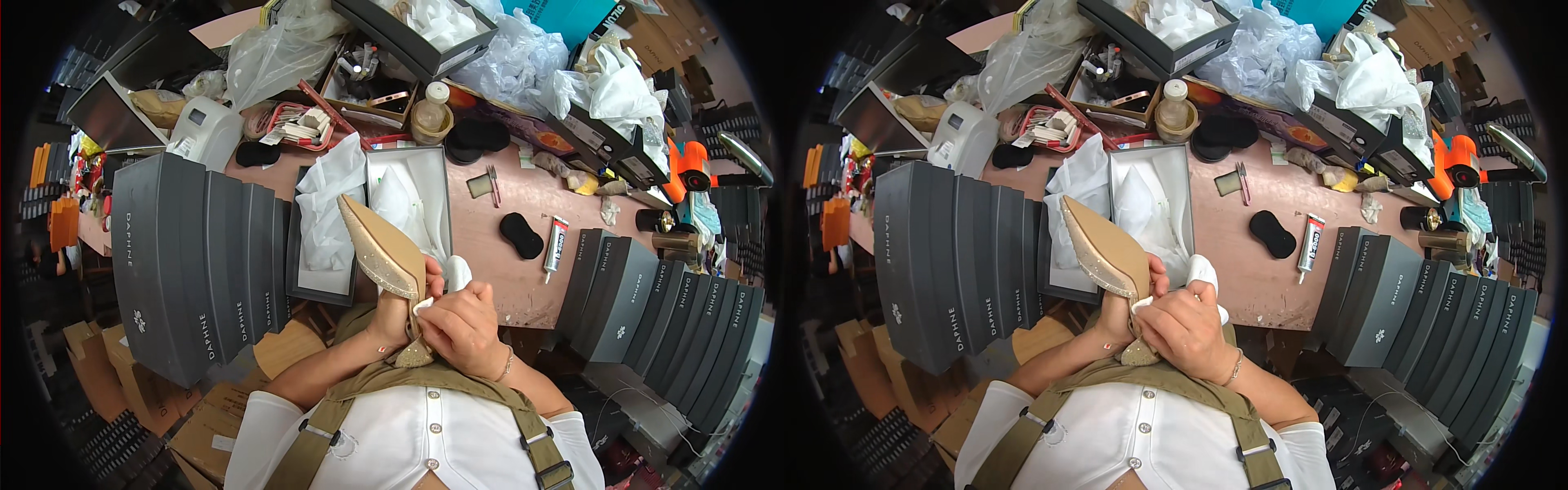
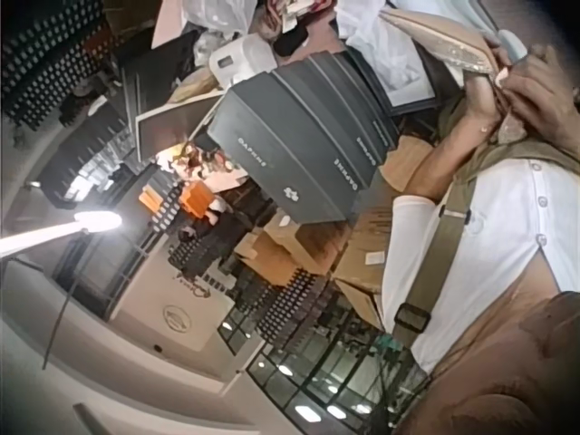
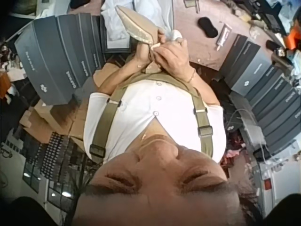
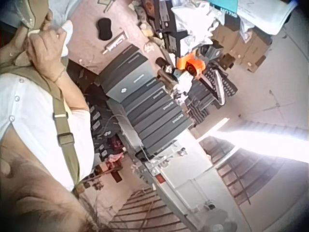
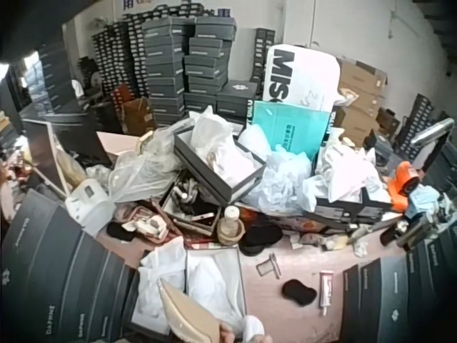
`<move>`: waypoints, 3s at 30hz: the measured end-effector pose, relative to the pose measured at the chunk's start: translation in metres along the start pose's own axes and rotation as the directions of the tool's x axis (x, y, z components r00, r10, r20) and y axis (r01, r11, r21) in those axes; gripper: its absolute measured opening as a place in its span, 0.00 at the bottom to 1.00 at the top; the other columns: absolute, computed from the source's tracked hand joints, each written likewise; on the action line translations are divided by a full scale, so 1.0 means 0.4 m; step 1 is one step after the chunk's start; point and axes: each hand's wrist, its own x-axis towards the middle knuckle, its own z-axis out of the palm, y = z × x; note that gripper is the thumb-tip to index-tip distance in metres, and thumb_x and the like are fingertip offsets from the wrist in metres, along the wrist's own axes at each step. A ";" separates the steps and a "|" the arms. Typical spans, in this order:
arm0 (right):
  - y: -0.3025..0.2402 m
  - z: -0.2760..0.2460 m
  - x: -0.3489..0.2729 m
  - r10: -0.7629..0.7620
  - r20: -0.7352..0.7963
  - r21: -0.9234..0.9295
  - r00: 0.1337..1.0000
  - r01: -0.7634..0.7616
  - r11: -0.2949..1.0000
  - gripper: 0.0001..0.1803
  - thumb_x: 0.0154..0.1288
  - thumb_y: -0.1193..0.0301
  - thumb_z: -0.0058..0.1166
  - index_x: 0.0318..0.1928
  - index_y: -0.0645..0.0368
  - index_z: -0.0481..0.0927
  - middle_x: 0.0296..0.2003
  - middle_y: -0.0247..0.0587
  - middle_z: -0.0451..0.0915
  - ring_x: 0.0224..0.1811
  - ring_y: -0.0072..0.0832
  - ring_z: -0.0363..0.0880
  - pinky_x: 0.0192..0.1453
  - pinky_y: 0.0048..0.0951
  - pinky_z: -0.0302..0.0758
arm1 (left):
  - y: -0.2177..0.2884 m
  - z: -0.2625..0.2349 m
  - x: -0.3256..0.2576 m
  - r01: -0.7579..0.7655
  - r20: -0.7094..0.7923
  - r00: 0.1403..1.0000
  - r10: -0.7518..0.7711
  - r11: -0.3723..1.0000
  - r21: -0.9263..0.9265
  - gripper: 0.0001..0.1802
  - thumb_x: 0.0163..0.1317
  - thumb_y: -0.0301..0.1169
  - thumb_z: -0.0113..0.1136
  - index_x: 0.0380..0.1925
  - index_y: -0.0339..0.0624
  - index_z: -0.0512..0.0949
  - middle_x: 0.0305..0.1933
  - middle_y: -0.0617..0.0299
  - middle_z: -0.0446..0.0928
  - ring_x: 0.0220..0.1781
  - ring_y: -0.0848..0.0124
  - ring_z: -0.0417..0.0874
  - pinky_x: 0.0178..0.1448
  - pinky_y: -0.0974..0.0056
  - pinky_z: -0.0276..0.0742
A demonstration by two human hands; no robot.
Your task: Cleaning and packing high-heeled shoes into boxes with tissue paper.
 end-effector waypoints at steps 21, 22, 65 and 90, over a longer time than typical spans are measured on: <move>-0.006 -0.010 0.005 -0.007 0.069 -0.038 0.998 0.010 0.999 0.14 0.44 0.75 0.65 0.36 0.53 0.79 0.27 0.27 0.76 0.29 0.22 0.73 0.40 0.30 0.60 | -0.009 -0.004 0.007 0.018 -0.023 1.000 -0.018 1.000 -0.002 0.21 0.68 0.47 0.45 0.41 0.39 0.69 0.31 0.62 0.72 0.32 0.78 0.71 0.38 0.73 0.70; -0.005 -0.008 0.007 -0.006 0.050 -0.039 0.999 0.008 0.999 0.15 0.43 0.76 0.65 0.36 0.53 0.80 0.28 0.27 0.77 0.29 0.23 0.73 0.40 0.31 0.60 | -0.004 0.001 0.007 0.016 -0.025 1.000 -0.015 0.999 0.028 0.21 0.68 0.48 0.45 0.41 0.38 0.69 0.31 0.62 0.72 0.32 0.78 0.71 0.38 0.73 0.70; 0.003 -0.002 0.004 -0.019 0.071 -0.056 0.997 0.023 0.998 0.14 0.46 0.75 0.63 0.37 0.55 0.79 0.28 0.28 0.75 0.29 0.24 0.72 0.40 0.30 0.61 | -0.007 0.012 0.002 0.054 -0.120 0.991 -0.054 0.999 -0.001 0.16 0.68 0.42 0.45 0.36 0.40 0.70 0.29 0.63 0.71 0.31 0.77 0.70 0.37 0.74 0.68; 0.010 -0.006 0.005 -0.014 0.051 -0.042 0.999 0.017 0.999 0.14 0.44 0.75 0.65 0.36 0.54 0.79 0.28 0.28 0.76 0.29 0.24 0.72 0.39 0.30 0.60 | 0.003 0.021 0.002 0.026 -0.068 0.997 -0.022 0.998 0.060 0.17 0.69 0.44 0.45 0.36 0.41 0.70 0.29 0.64 0.70 0.30 0.78 0.70 0.35 0.74 0.67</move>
